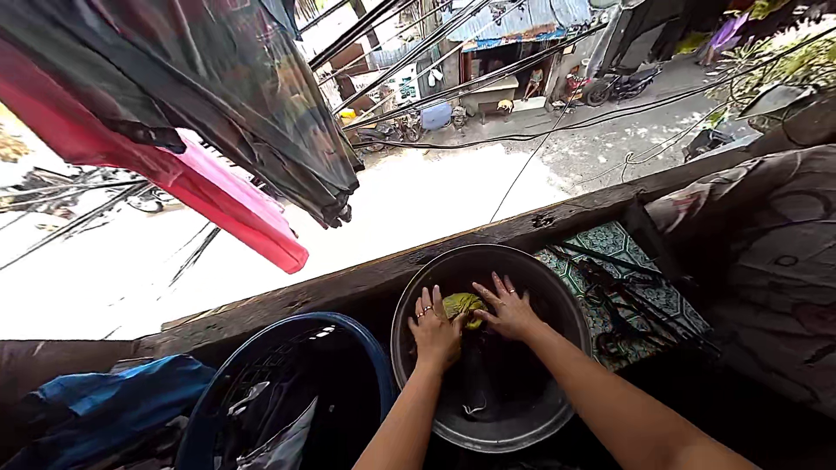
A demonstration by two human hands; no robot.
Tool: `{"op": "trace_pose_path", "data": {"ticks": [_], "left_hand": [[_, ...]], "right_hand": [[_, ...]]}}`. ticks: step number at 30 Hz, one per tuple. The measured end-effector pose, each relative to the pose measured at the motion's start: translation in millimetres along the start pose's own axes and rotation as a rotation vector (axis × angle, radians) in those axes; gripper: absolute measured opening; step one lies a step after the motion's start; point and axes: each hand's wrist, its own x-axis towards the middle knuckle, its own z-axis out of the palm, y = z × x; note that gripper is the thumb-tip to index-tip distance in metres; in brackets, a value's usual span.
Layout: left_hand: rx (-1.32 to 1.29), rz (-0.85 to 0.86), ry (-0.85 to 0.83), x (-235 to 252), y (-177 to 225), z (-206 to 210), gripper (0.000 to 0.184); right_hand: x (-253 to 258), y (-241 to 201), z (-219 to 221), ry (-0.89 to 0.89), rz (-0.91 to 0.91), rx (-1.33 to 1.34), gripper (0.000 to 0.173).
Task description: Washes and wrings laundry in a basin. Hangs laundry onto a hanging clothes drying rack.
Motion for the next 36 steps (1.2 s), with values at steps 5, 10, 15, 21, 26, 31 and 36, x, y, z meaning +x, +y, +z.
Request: {"op": "trace_pose_path", "data": {"ticks": [5, 10, 15, 21, 26, 31, 36], "left_hand": [[0.064, 0.205, -0.219, 22, -13, 50, 0.079], [0.150, -0.004, -0.456, 28, -1, 59, 0.084], [0.242, -0.174, -0.953, 26, 12, 40, 0.047], [0.054, -0.213, -0.922, 27, 8, 45, 0.045], [-0.193, -0.072, -0.402, 41, 0, 51, 0.060], [-0.382, -0.033, -0.053, 40, -4, 37, 0.031], [-0.714, 0.034, 0.185, 8, -5, 2, 0.020]], "right_hand": [[21, 33, 58, -0.049, 0.005, -0.043, 0.073], [36, 40, 45, -0.385, 0.146, 0.035, 0.074], [48, 48, 56, -0.339, 0.177, 0.278, 0.064], [47, 48, 53, -0.283, 0.237, 0.388, 0.054], [42, 39, 36, -0.336, 0.212, 0.275, 0.049], [35, 30, 18, 0.032, 0.082, 0.478, 0.043], [-3, 9, -34, 0.225, 0.087, 1.049, 0.040]]}}
